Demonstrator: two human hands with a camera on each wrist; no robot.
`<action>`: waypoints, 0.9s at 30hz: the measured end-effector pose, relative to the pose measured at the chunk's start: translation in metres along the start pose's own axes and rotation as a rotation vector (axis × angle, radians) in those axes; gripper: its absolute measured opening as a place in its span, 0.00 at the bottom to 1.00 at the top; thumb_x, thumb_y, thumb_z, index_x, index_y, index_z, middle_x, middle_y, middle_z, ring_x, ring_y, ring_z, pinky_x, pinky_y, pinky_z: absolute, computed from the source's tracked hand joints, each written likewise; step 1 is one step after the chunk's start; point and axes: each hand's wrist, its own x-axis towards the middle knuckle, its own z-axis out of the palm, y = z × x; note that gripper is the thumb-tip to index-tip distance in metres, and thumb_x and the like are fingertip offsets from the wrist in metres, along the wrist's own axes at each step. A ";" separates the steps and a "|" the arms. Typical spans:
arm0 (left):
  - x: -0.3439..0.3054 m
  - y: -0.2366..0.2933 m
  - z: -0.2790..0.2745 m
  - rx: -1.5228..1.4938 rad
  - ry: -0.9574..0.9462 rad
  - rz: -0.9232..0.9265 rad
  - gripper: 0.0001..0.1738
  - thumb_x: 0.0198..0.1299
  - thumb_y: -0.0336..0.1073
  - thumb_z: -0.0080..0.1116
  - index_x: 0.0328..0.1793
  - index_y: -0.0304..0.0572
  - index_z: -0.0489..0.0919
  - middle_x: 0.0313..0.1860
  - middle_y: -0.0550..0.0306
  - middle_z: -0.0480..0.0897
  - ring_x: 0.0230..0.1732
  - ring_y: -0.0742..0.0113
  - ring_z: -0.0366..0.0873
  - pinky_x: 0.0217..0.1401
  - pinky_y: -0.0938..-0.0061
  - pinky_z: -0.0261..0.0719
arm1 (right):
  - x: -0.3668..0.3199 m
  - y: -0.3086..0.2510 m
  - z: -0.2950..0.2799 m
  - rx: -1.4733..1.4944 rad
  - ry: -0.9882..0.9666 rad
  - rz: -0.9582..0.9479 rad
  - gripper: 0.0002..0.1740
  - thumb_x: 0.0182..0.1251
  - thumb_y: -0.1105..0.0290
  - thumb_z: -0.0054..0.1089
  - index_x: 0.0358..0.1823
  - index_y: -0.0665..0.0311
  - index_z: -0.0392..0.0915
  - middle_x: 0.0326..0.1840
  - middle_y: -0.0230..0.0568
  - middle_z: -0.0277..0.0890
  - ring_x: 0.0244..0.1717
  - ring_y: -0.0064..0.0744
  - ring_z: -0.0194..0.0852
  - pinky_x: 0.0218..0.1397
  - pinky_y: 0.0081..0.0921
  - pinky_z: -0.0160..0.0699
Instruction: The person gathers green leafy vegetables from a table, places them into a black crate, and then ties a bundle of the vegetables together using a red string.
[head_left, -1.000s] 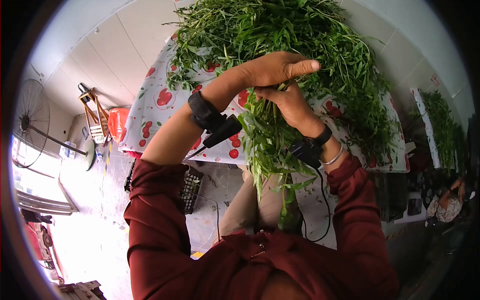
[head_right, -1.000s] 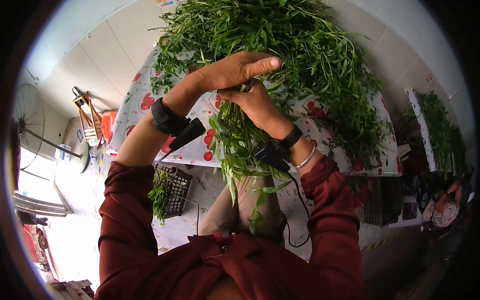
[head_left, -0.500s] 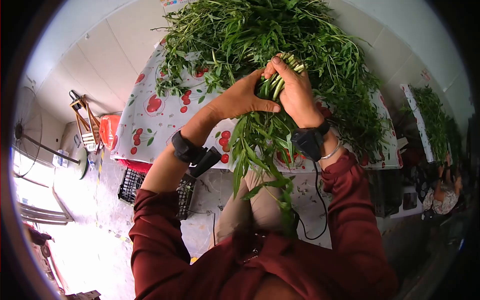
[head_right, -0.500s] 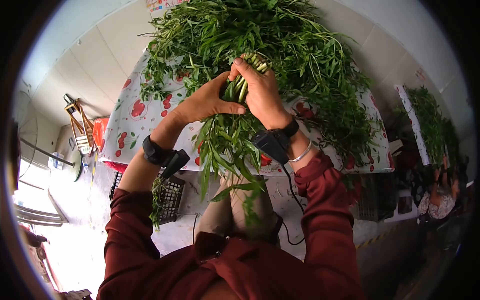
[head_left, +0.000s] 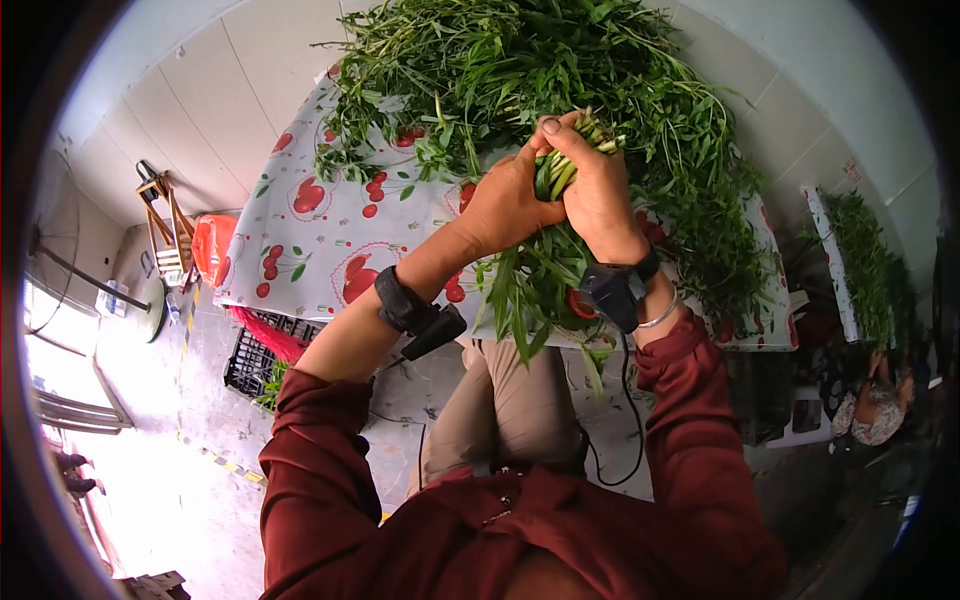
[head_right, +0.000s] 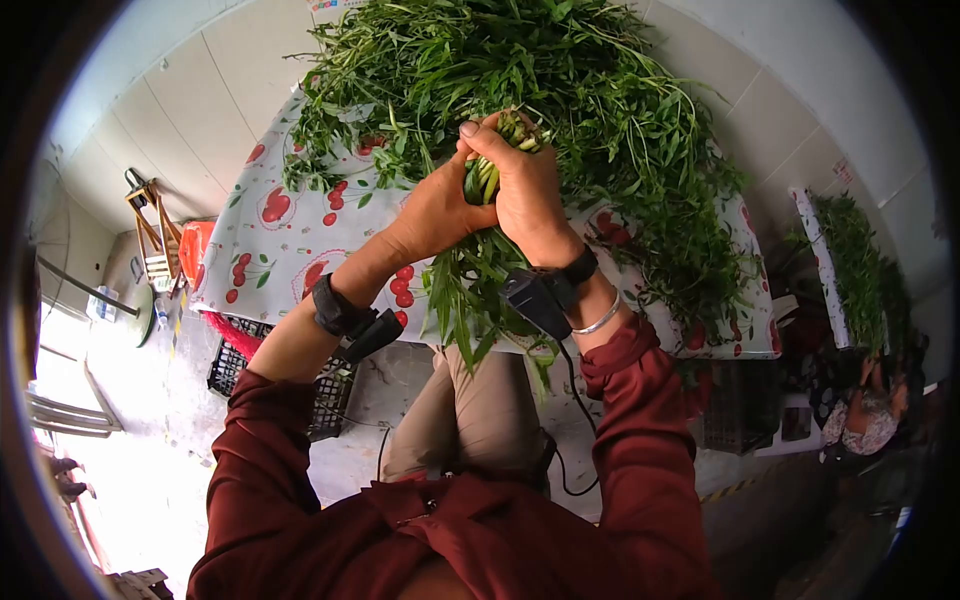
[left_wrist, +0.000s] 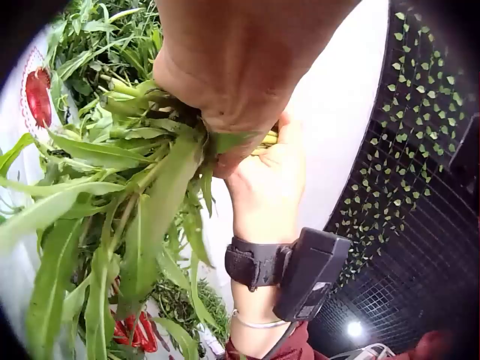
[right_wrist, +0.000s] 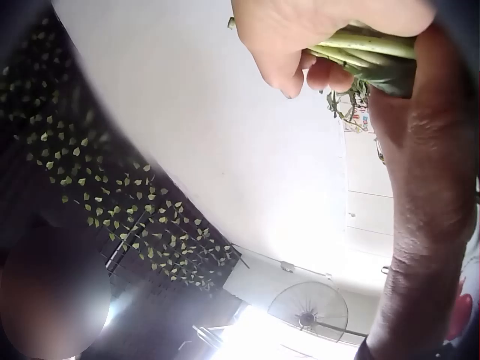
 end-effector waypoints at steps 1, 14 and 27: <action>-0.002 0.007 -0.002 -0.025 0.007 -0.038 0.45 0.42 0.45 0.67 0.63 0.31 0.59 0.48 0.35 0.76 0.52 0.43 0.74 0.55 0.64 0.71 | -0.001 -0.003 0.004 0.023 0.023 0.032 0.08 0.57 0.71 0.63 0.26 0.61 0.72 0.20 0.31 0.71 0.25 0.21 0.66 0.35 0.21 0.66; -0.062 0.002 -0.028 0.103 0.328 0.223 0.53 0.41 0.55 0.69 0.69 0.36 0.57 0.59 0.38 0.69 0.63 0.44 0.63 0.65 0.57 0.59 | 0.013 -0.006 -0.012 -0.242 -0.040 0.019 0.20 0.69 0.64 0.46 0.17 0.57 0.56 0.18 0.29 0.51 0.24 0.25 0.49 0.38 0.27 0.61; -0.399 -0.200 -0.127 0.288 1.370 -0.632 0.16 0.58 0.26 0.53 0.54 0.41 0.75 0.41 0.58 0.81 0.44 0.73 0.78 0.49 0.78 0.74 | 0.027 -0.022 -0.084 -0.300 0.031 0.156 0.20 0.73 0.64 0.40 0.20 0.55 0.49 0.21 0.27 0.44 0.26 0.25 0.43 0.44 0.28 0.57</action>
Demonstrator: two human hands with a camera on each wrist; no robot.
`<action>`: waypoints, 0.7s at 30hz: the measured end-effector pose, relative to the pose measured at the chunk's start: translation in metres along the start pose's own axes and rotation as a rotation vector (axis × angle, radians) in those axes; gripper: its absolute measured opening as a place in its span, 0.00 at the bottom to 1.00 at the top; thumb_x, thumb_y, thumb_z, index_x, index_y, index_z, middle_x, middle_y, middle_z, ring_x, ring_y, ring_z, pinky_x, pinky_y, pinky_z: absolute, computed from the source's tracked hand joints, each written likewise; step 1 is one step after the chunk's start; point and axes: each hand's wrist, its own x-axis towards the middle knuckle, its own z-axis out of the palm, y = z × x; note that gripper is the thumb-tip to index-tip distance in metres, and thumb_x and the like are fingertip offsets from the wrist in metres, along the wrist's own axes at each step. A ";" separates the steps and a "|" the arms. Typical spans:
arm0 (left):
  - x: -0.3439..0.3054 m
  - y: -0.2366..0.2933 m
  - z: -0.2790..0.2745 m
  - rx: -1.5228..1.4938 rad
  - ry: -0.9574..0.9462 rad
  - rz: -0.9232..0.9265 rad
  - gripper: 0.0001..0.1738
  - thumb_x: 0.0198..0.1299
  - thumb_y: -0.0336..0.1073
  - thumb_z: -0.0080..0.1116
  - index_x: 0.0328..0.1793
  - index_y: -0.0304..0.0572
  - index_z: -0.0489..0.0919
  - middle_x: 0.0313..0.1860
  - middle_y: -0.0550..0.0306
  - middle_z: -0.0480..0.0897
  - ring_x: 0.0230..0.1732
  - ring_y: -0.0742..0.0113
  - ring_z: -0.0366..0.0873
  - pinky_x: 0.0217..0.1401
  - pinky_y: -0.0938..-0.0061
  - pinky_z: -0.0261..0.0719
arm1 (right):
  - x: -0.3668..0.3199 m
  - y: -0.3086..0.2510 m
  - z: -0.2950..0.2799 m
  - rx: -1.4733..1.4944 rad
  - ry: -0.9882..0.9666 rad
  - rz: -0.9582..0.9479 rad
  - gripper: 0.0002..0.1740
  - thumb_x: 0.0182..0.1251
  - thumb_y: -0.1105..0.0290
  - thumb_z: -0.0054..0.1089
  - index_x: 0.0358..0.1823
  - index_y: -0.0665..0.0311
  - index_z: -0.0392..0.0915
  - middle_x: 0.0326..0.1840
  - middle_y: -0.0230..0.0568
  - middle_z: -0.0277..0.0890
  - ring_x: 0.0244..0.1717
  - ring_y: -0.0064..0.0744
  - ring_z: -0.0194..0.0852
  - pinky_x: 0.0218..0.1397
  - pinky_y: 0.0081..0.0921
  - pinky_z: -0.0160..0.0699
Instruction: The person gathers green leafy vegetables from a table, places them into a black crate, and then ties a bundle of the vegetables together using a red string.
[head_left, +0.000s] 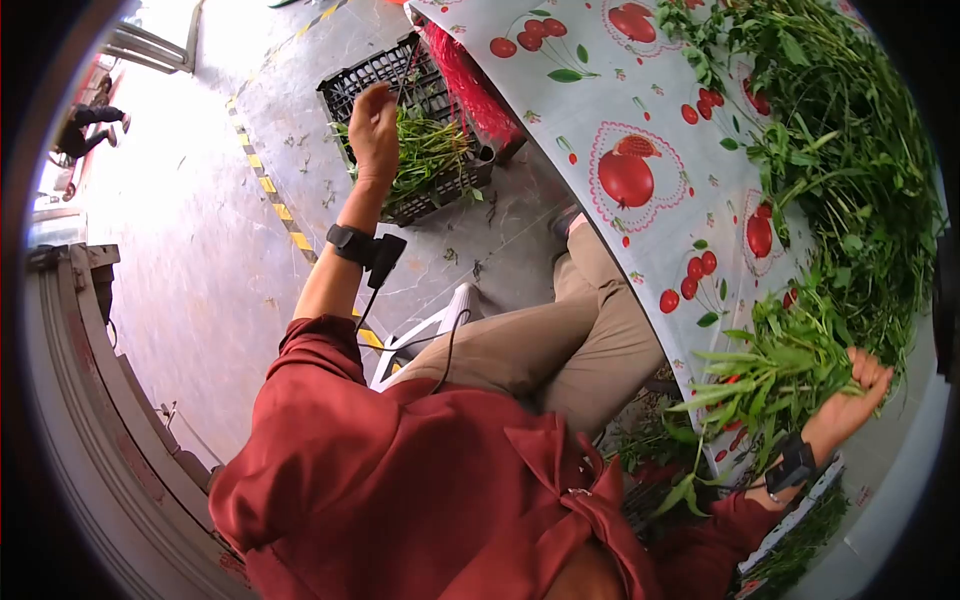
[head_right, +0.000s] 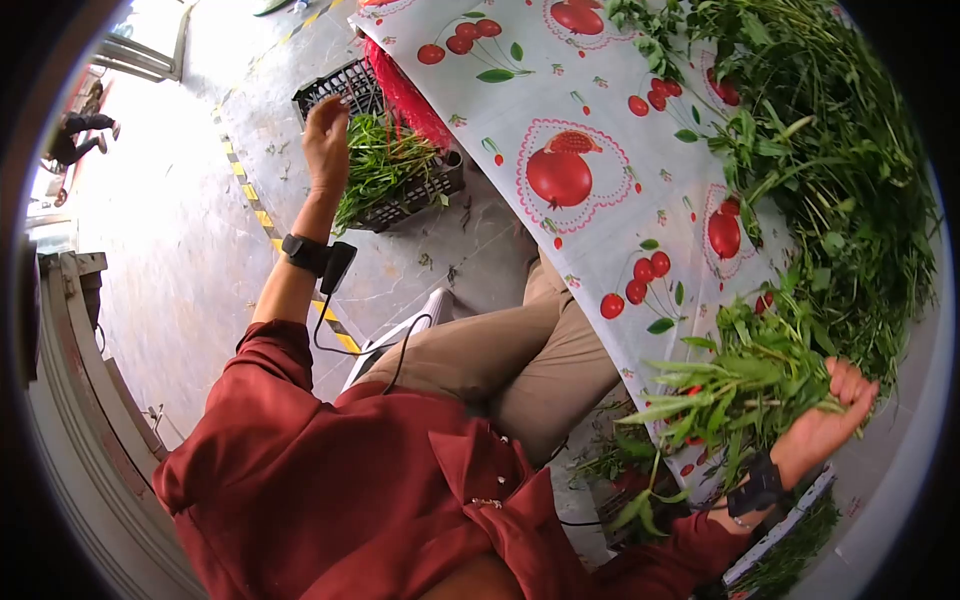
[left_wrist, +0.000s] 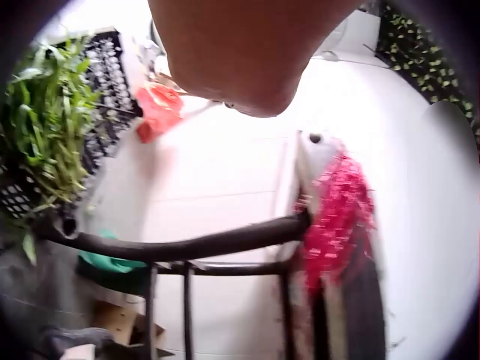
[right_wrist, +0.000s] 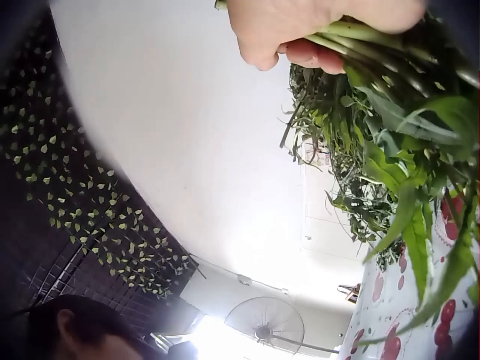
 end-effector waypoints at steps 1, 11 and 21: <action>-0.009 -0.036 -0.006 0.034 -0.043 -0.082 0.15 0.59 0.27 0.53 0.52 0.41 0.76 0.40 0.58 0.81 0.43 0.73 0.78 0.48 0.78 0.74 | -0.001 -0.001 -0.004 -0.038 -0.025 0.004 0.20 0.73 0.64 0.40 0.21 0.55 0.50 0.22 0.27 0.45 0.27 0.25 0.45 0.47 0.29 0.58; -0.080 -0.133 0.039 0.645 -0.620 -0.559 0.17 0.53 0.48 0.58 0.41 0.45 0.83 0.35 0.47 0.83 0.40 0.52 0.81 0.45 0.64 0.76 | -0.008 -0.007 -0.005 0.109 -0.083 0.183 0.18 0.74 0.64 0.37 0.23 0.56 0.49 0.24 0.29 0.46 0.27 0.26 0.43 0.39 0.28 0.52; -0.088 -0.148 0.087 0.946 -0.570 -0.552 0.22 0.51 0.52 0.62 0.36 0.36 0.81 0.37 0.40 0.81 0.43 0.45 0.80 0.45 0.59 0.77 | -0.013 -0.007 0.013 0.033 0.025 0.187 0.20 0.72 0.68 0.41 0.21 0.55 0.46 0.21 0.27 0.43 0.25 0.24 0.40 0.32 0.25 0.45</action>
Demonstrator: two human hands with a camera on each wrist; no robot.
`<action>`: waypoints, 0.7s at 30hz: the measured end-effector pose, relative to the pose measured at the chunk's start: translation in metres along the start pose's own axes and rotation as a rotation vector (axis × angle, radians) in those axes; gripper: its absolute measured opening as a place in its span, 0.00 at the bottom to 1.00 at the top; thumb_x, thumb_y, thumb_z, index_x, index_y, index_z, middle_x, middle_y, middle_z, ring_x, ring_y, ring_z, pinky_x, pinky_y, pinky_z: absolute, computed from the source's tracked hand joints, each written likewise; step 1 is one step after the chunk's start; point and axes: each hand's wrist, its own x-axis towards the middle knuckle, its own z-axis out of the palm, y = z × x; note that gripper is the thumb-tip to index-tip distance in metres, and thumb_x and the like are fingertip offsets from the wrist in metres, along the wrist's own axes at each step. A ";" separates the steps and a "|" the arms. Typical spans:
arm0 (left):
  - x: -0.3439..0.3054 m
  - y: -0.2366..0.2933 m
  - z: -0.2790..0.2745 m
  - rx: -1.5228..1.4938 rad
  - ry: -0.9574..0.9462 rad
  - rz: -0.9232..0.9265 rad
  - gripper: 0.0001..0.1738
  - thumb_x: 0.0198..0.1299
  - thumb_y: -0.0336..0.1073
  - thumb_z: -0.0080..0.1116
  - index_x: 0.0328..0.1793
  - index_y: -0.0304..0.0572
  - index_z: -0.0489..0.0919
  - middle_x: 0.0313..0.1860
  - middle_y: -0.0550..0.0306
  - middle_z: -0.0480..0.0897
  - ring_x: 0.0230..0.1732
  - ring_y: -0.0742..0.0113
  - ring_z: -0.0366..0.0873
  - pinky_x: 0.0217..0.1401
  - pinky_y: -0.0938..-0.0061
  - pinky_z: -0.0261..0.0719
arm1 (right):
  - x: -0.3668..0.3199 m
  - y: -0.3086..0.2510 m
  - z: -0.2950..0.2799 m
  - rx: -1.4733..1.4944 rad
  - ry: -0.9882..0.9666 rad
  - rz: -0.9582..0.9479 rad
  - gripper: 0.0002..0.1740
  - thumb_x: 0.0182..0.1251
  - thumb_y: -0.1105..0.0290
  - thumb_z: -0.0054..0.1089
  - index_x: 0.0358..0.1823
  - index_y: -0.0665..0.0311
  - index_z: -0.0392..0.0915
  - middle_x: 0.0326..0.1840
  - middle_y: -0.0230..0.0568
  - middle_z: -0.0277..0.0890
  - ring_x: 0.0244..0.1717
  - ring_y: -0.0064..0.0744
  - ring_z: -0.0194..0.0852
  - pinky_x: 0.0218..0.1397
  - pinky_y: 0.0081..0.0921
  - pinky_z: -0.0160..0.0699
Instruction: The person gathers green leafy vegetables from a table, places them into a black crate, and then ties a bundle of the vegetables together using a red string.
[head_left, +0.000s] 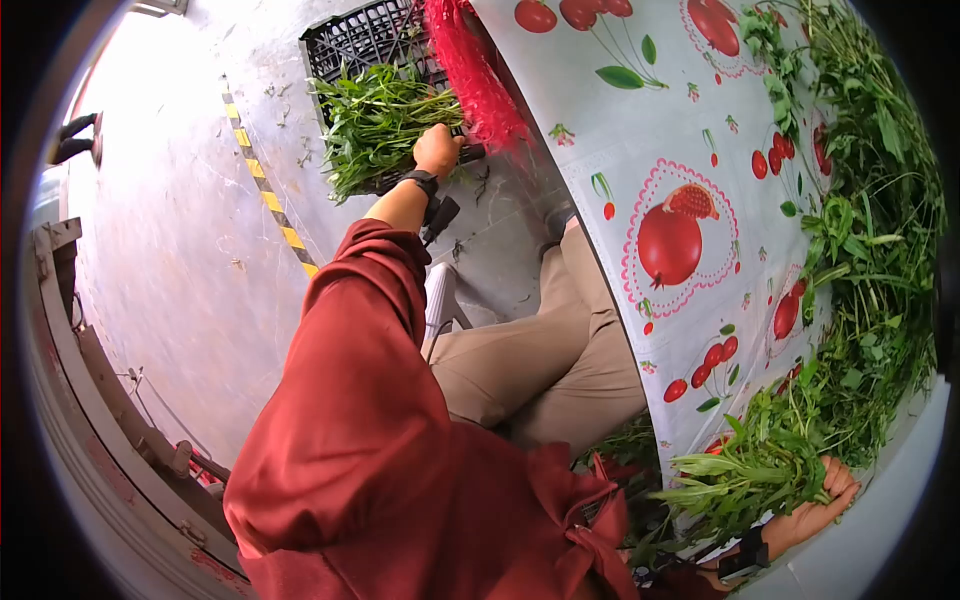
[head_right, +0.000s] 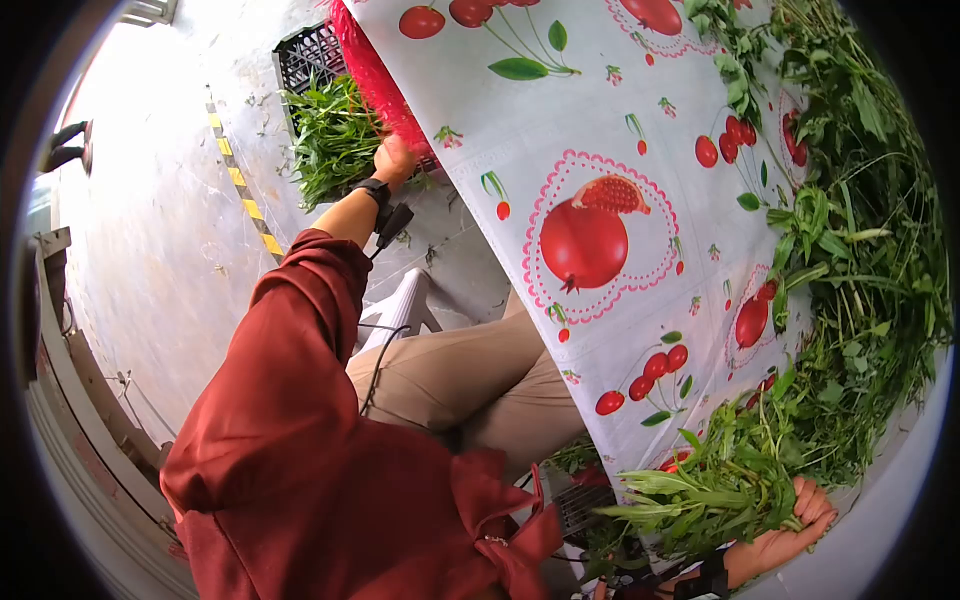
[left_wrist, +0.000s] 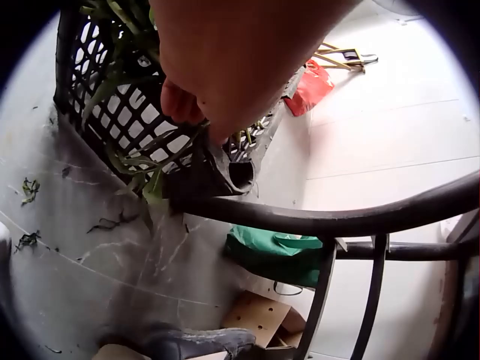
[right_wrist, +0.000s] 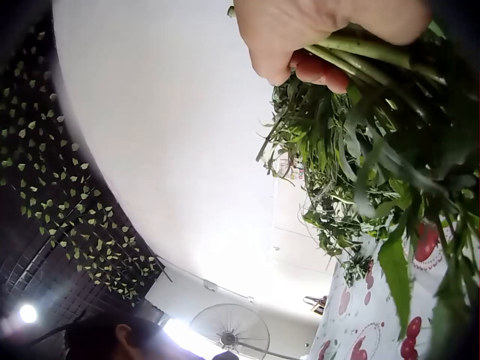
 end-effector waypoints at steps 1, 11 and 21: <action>0.004 -0.003 0.004 -0.044 0.001 -0.017 0.21 0.51 0.50 0.61 0.36 0.37 0.80 0.38 0.41 0.81 0.43 0.45 0.80 0.45 0.59 0.77 | 0.001 -0.001 -0.002 0.040 -0.024 0.020 0.21 0.72 0.68 0.41 0.20 0.55 0.46 0.21 0.27 0.43 0.25 0.24 0.40 0.32 0.25 0.45; -0.003 -0.012 -0.006 0.087 -0.080 0.137 0.09 0.52 0.36 0.51 0.38 0.45 0.78 0.37 0.47 0.81 0.42 0.46 0.79 0.43 0.56 0.76 | 0.002 -0.003 -0.006 0.036 -0.121 0.086 0.19 0.73 0.66 0.40 0.22 0.56 0.47 0.24 0.28 0.42 0.28 0.26 0.41 0.33 0.27 0.45; 0.006 -0.032 -0.021 0.159 0.101 0.324 0.15 0.54 0.27 0.45 0.50 0.45 0.65 0.33 0.47 0.80 0.41 0.48 0.79 0.38 0.57 0.77 | -0.007 0.001 0.024 -0.127 0.190 0.004 0.19 0.74 0.64 0.38 0.23 0.56 0.47 0.24 0.28 0.41 0.28 0.26 0.40 0.33 0.27 0.44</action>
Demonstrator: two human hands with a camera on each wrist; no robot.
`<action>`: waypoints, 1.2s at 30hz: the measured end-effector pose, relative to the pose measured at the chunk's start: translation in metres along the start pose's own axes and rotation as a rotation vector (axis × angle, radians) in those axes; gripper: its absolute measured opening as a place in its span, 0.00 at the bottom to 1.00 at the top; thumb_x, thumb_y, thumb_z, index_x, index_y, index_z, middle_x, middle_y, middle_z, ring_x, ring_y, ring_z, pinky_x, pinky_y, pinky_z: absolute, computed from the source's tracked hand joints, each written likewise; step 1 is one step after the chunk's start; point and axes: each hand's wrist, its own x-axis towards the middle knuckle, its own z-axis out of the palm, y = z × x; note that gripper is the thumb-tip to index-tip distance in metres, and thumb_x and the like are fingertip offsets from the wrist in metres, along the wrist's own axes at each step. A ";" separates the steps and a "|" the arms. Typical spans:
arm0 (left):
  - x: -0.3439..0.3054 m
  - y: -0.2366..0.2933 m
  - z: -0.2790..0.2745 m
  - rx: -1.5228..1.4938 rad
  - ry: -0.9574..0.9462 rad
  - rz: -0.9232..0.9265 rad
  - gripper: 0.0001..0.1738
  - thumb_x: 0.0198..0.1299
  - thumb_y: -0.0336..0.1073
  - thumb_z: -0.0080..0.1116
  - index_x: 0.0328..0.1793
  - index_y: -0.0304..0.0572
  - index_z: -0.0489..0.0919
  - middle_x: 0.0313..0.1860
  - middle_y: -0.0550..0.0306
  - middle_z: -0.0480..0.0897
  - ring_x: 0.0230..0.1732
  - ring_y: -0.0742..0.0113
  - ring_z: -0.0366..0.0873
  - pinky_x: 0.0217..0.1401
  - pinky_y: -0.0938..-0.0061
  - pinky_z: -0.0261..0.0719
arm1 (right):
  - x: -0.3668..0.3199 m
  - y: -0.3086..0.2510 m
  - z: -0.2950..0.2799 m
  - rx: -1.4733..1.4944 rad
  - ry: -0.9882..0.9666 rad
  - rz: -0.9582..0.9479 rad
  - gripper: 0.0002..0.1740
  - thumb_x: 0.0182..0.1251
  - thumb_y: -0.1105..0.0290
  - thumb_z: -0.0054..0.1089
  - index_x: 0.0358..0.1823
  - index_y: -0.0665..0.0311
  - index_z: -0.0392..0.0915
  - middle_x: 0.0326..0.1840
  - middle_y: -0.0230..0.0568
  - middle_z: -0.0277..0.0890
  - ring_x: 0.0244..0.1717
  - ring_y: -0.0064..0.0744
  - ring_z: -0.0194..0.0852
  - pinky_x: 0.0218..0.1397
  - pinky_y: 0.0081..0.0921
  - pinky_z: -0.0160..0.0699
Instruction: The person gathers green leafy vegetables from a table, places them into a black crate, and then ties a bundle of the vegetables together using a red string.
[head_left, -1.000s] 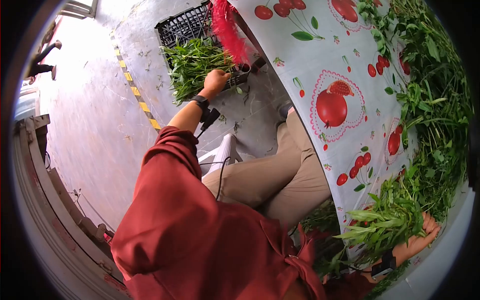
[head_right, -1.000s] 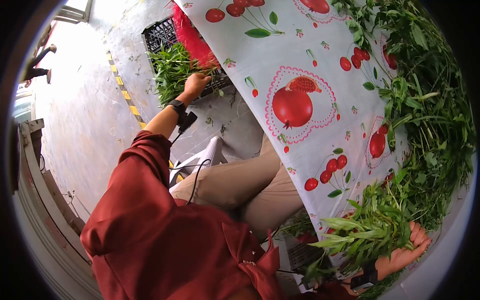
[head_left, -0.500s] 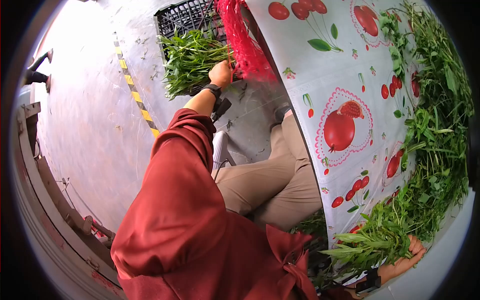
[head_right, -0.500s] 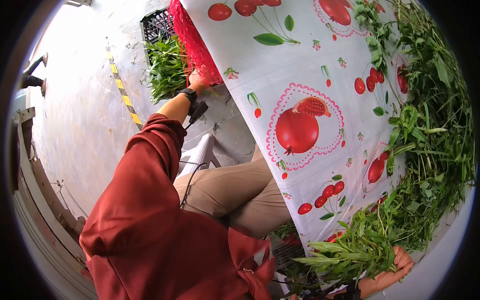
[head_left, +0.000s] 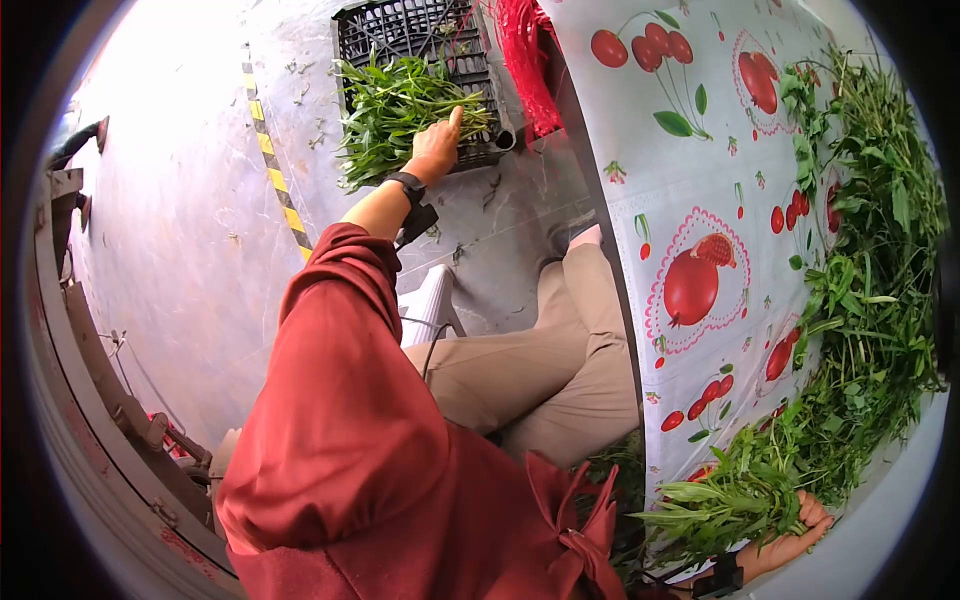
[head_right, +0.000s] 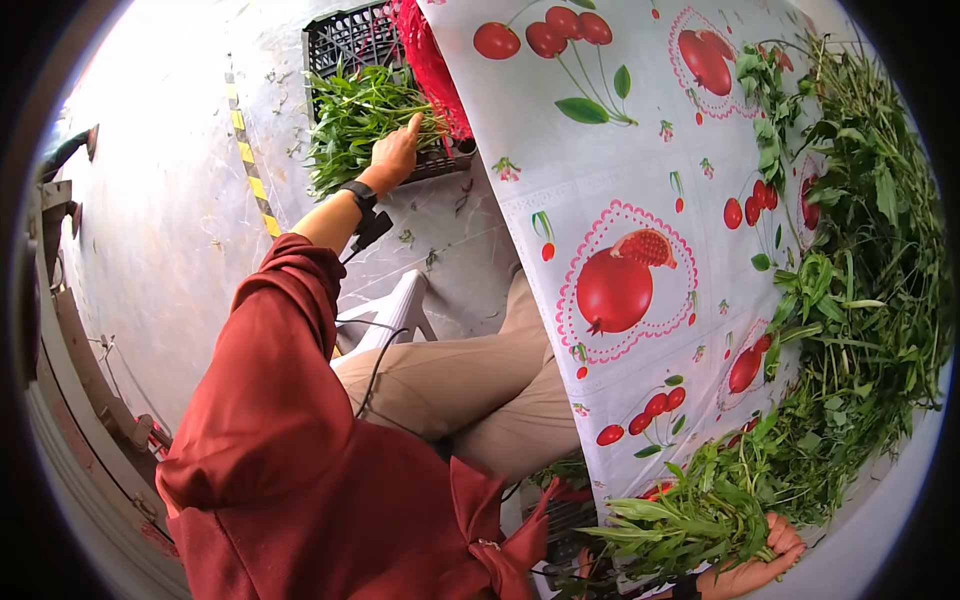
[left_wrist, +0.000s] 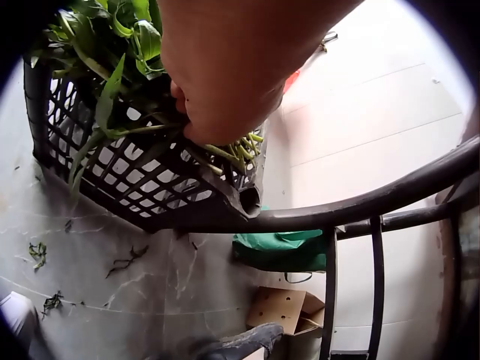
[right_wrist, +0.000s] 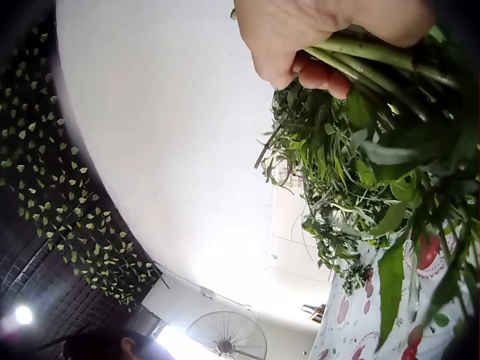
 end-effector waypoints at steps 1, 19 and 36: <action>0.003 -0.002 0.002 -0.004 0.003 -0.003 0.15 0.54 0.27 0.45 0.50 0.45 0.65 0.33 0.47 0.80 0.41 0.48 0.79 0.38 0.57 0.77 | 0.004 -0.001 -0.008 0.014 -0.086 0.012 0.19 0.74 0.64 0.38 0.23 0.56 0.47 0.24 0.29 0.42 0.28 0.26 0.40 0.33 0.27 0.44; 0.009 -0.019 -0.013 0.218 0.157 0.318 0.08 0.50 0.33 0.52 0.38 0.49 0.76 0.42 0.58 0.75 0.49 0.60 0.71 0.52 0.67 0.64 | 0.003 0.001 -0.006 0.005 -0.135 -0.025 0.19 0.74 0.64 0.38 0.24 0.56 0.45 0.25 0.28 0.39 0.28 0.27 0.38 0.33 0.27 0.42; 0.013 -0.022 0.014 0.082 -0.020 0.265 0.10 0.51 0.34 0.52 0.39 0.50 0.80 0.38 0.60 0.80 0.50 0.60 0.73 0.62 0.53 0.57 | -0.013 0.006 0.008 -0.191 -0.187 -0.140 0.17 0.76 0.64 0.32 0.27 0.56 0.43 0.27 0.29 0.38 0.30 0.28 0.37 0.36 0.29 0.41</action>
